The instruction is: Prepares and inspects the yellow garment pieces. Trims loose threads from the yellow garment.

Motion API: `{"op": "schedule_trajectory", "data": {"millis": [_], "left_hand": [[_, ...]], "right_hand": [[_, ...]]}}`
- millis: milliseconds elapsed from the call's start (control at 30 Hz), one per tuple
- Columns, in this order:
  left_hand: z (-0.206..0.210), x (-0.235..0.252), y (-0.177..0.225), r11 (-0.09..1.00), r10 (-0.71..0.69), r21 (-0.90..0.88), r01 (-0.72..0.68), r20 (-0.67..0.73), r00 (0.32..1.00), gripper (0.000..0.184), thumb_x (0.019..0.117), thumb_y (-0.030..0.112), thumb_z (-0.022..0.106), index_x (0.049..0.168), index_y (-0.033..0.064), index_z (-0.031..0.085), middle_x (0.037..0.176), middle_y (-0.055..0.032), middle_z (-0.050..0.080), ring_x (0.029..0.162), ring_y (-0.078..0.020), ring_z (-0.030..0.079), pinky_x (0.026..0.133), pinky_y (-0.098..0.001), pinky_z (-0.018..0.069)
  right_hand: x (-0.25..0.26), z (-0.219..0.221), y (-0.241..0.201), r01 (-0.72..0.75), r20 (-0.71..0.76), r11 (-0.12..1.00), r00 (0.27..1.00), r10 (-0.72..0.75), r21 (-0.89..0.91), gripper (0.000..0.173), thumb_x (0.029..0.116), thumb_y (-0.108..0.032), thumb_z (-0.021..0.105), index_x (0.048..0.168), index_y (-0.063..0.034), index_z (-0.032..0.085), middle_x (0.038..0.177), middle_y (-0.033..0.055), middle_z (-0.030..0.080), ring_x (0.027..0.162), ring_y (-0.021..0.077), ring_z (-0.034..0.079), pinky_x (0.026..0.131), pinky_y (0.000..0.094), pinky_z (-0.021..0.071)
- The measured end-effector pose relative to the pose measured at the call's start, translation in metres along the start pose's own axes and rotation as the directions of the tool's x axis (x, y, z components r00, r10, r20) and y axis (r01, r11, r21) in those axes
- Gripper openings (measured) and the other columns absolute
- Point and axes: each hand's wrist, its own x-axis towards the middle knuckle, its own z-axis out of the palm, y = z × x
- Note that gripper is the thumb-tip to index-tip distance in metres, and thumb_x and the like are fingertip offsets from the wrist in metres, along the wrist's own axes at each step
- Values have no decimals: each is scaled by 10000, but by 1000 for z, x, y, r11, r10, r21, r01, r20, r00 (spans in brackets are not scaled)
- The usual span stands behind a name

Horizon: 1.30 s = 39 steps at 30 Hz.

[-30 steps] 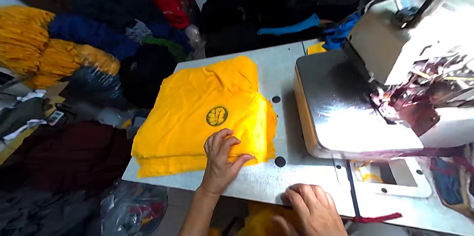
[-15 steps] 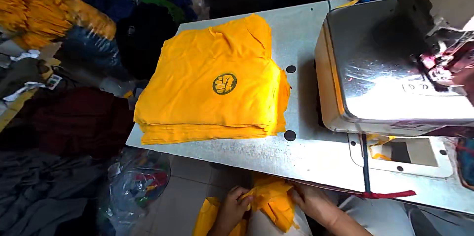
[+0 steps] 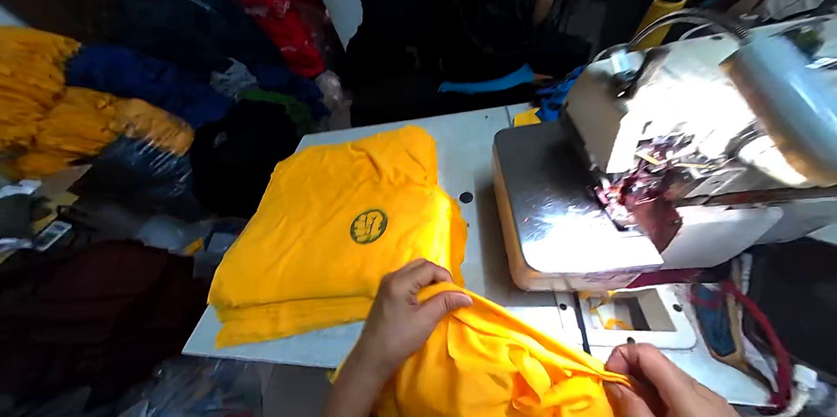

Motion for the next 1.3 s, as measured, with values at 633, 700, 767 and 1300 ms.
{"op": "schedule_trajectory", "data": {"millis": [633, 700, 767, 1300], "left_hand": [[-37, 39, -22, 838, 202, 524, -155, -33, 979, 524, 904, 401, 740, 1299, 65, 666, 1279, -177, 609, 1182, -366, 580, 964, -579, 485], [-13, 5, -26, 826, 308, 503, -257, -21, 951, 460, 909, 479, 714, 1157, 93, 739, 1247, -176, 650, 1202, -356, 592, 999, -562, 481], [10, -32, -21, 826, 356, 455, -332, 34, 934, 388, 929, 558, 669, 1099, 214, 728, 1172, -68, 683, 1174, -235, 612, 1020, -447, 471], [55, -39, 2, 908, 235, 319, -270, 144, 961, 305, 1049, 418, 544, 978, 165, 699, 1035, -35, 681, 1062, -167, 636, 1024, -386, 459]], "right_hand": [[19, 56, 33, 189, -302, 982, 934, -189, -29, 381, 1003, -426, 621, 1161, -93, 718, 1111, 99, 721, 1081, 245, 661, 950, 430, 531], [8, 48, 30, 133, -278, 991, 951, -133, -19, 335, 986, -335, 674, 1143, -46, 733, 1092, 166, 703, 1042, 283, 649, 918, 409, 533], [1, 45, 23, 84, -250, 996, 965, -82, -4, 326, 965, -322, 715, 1105, -28, 740, 1065, 196, 689, 1004, 309, 643, 876, 424, 537], [10, 22, -2, -1, -166, 960, 985, 50, 281, 184, 1054, -101, 500, 1008, 50, 593, 916, 116, 675, 859, 119, 669, 776, 302, 567]]}}
